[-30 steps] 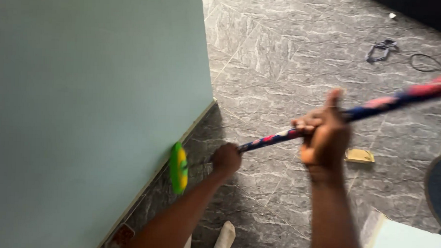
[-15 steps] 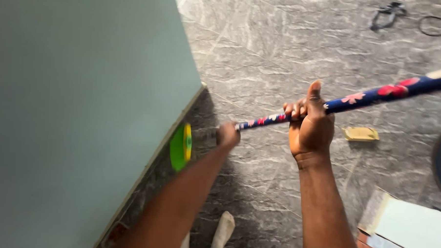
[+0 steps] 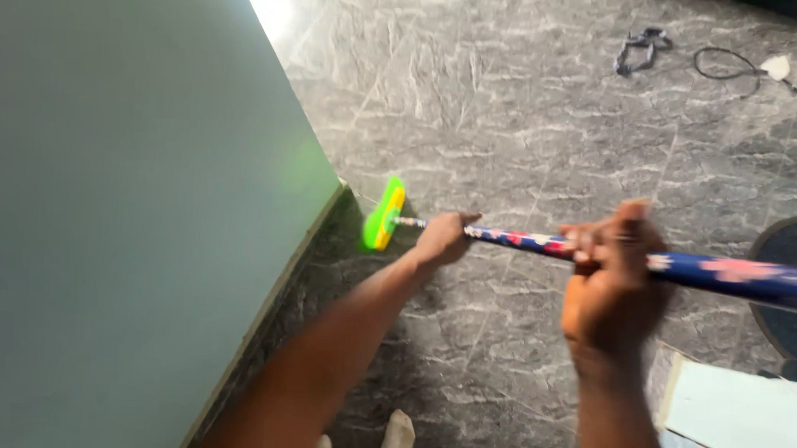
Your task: Sweeping the floor and moving plastic containers using a broom.
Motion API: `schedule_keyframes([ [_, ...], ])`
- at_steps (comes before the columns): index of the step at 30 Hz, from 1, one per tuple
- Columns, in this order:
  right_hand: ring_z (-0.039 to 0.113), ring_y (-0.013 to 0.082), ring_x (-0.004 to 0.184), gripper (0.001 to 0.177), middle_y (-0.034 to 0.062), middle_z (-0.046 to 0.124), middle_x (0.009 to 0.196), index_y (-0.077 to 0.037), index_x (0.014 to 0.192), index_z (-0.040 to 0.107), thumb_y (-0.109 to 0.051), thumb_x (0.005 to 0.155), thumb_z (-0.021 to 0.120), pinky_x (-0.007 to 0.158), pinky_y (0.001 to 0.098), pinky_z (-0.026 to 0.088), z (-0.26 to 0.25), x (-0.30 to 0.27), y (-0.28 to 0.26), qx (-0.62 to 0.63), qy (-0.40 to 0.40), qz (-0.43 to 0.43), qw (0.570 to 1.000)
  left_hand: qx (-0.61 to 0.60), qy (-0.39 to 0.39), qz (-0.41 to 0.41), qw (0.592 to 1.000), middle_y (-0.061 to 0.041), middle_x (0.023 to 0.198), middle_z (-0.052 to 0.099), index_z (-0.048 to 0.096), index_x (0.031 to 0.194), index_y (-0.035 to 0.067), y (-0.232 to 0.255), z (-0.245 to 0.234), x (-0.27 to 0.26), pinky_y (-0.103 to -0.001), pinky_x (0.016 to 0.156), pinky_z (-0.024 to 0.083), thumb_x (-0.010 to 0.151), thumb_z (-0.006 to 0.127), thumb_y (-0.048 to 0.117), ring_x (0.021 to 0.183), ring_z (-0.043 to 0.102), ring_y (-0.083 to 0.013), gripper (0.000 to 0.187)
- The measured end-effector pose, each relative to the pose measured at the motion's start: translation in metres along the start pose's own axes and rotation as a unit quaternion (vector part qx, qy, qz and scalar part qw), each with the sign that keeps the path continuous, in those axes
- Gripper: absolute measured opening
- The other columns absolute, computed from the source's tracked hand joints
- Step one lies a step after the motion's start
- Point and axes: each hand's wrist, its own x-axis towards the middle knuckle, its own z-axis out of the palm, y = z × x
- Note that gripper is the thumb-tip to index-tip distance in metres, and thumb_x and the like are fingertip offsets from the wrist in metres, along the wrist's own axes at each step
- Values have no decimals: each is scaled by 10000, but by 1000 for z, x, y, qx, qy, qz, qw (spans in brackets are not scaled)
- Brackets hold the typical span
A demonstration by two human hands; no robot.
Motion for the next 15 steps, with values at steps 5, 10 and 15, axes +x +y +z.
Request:
schedule_keyframes([
  [5, 448, 141, 569, 544, -4, 396, 635, -130, 751, 439, -384, 1166, 681, 705, 386, 501, 31, 10, -56, 23, 9, -17, 1000, 42, 9, -76, 996, -204, 1087, 734, 718, 1271, 153, 59, -64, -58, -500, 885, 550, 873, 730, 259, 1021, 696, -401, 412],
  [10, 485, 140, 481, 338, -17, 425, 554, -169, 702, 534, -268, 987, 688, 601, 400, 567, 47, 13, -6, 93, 49, 154, 982, 41, -37, -256, 965, -151, 933, 759, 777, 1089, 194, 52, -109, -138, -503, 804, 563, 879, 701, 333, 885, 740, -343, 263],
  [15, 464, 136, 460, 249, 1, 463, 533, -109, 694, 574, -146, 923, 666, 626, 393, 559, 50, -46, 91, 108, 13, 263, 959, 116, -61, -327, 936, -181, 928, 743, 782, 989, 107, -95, -10, -210, -514, 791, 561, 857, 760, 382, 889, 722, -383, 306],
])
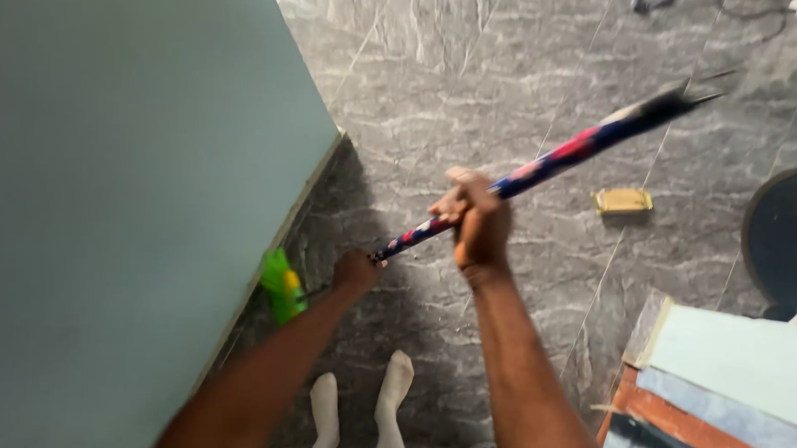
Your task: Sweeping the floor and moving plastic containers using a broom.
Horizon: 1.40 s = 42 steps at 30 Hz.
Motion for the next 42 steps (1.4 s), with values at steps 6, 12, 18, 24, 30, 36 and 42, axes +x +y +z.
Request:
schedule_keyframes([
  [6, 474, 124, 513, 262, -18, 448, 561, -148, 672, 516, -138, 906, 634, 730, 411, 577, -27, -11, -27, -45, -3, -13, 999, -72, 48, 41, 995, -181, 914, 739, 782, 946, 125, 36, 59, 29, -524, 765, 551, 889, 707, 285, 890, 717, -405, 186],
  [12, 473, 129, 565, 331, -16, 434, 622, -127, 697, 482, -77, 1014, 561, 751, 400, 560, -9, -20, -113, -112, -64, -154, 980, -185, 61, 129, 972, -182, 908, 740, 792, 976, 164, 172, 5, 49, -518, 798, 542, 880, 674, 221, 916, 707, -413, 162],
  [18, 457, 106, 536, 366, -25, 407, 597, -160, 722, 447, -201, 1086, 448, 656, 354, 544, 9, -20, -194, -230, -77, -277, 930, -180, 71, 239, 952, -208, 896, 735, 770, 932, 107, 245, -69, 38, -533, 792, 538, 881, 730, 332, 908, 701, -431, 234],
  [24, 407, 114, 488, 361, -13, 359, 556, -177, 679, 407, -192, 1026, 507, 648, 396, 543, 21, 2, -194, -136, -82, -187, 969, -32, -3, 109, 994, -166, 878, 744, 753, 927, 104, 200, -120, -7, -515, 704, 567, 929, 694, 431, 811, 736, -356, 332],
  [30, 512, 144, 474, 185, 1, 465, 539, -104, 718, 554, -109, 900, 583, 653, 434, 613, 25, 21, -38, -43, -6, -31, 999, -23, 0, 0, 1000, -183, 971, 737, 739, 938, 84, 50, -50, 13, -508, 783, 563, 844, 792, 470, 927, 717, -386, 401],
  [36, 515, 137, 590, 246, -2, 473, 623, -124, 734, 548, -102, 972, 606, 843, 453, 587, -1, 22, -21, -29, -11, -42, 999, -46, 23, -51, 997, -155, 1042, 750, 780, 993, 149, 67, -15, 76, -505, 857, 573, 873, 751, 295, 997, 722, -380, 192],
  [42, 521, 170, 675, 323, 17, 458, 665, -134, 689, 473, -101, 988, 589, 938, 495, 552, -34, 26, -65, -43, 15, -135, 990, -77, 16, 59, 995, -163, 1048, 749, 785, 1011, 170, 146, -16, 132, -503, 880, 561, 869, 719, 215, 1013, 706, -391, 163],
])
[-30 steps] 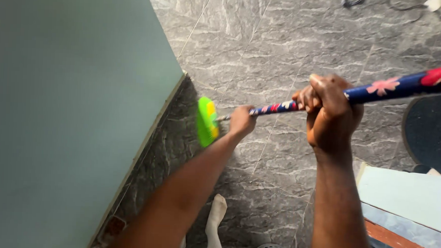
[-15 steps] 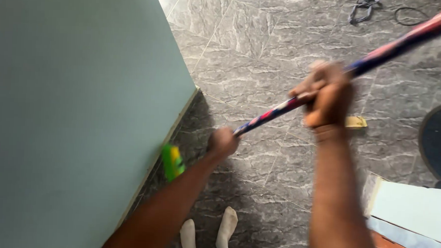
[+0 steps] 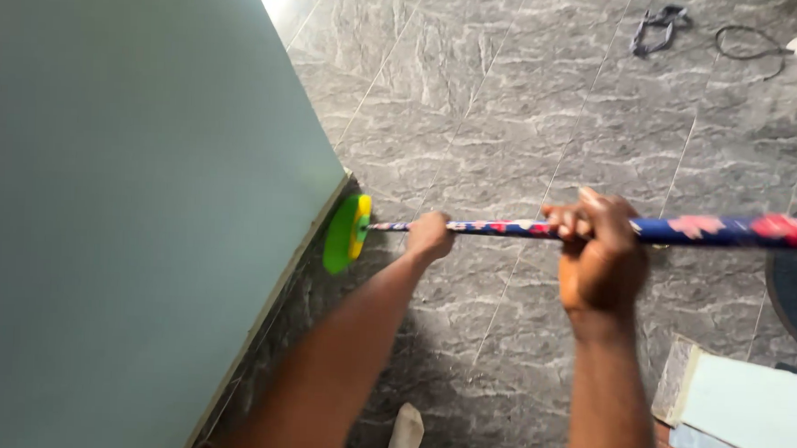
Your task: Sweeping the floor and moving plastic containers using a broom.
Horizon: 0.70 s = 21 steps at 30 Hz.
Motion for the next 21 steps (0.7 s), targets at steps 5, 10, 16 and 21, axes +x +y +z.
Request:
schedule_keyframes([
  [5, 552, 184, 703, 317, 21, 447, 685, -127, 701, 461, -101, 1003, 552, 961, 508, 564, -22, -5, -28, -112, -7, -64, 992, 11, 12, 158, 987, -198, 994, 749, 768, 952, 129, 35, 50, 43, -514, 856, 559, 863, 720, 242, 972, 709, -412, 152],
  [10, 435, 170, 627, 357, 5, 378, 659, -131, 712, 408, -140, 1047, 530, 858, 462, 510, -45, -8, -70, -109, -31, -159, 981, -14, -22, 221, 975, -220, 881, 727, 753, 839, 73, 103, 29, 1, -545, 786, 556, 857, 700, 248, 868, 703, -446, 184],
  [16, 409, 138, 554, 439, 6, 359, 561, -165, 656, 361, -253, 1077, 452, 755, 411, 499, -21, -5, -136, -42, -71, -81, 993, 57, 11, 156, 986, -210, 897, 724, 735, 857, 71, 104, -59, -102, -554, 741, 556, 856, 667, 185, 858, 712, -429, 132],
  [21, 512, 149, 549, 197, -9, 470, 608, -170, 784, 515, -184, 974, 566, 710, 461, 588, -4, 10, -26, -12, -32, 67, 997, 133, -24, -40, 990, -201, 981, 734, 731, 930, 66, -35, -30, -124, -521, 781, 565, 879, 735, 333, 942, 711, -415, 272],
])
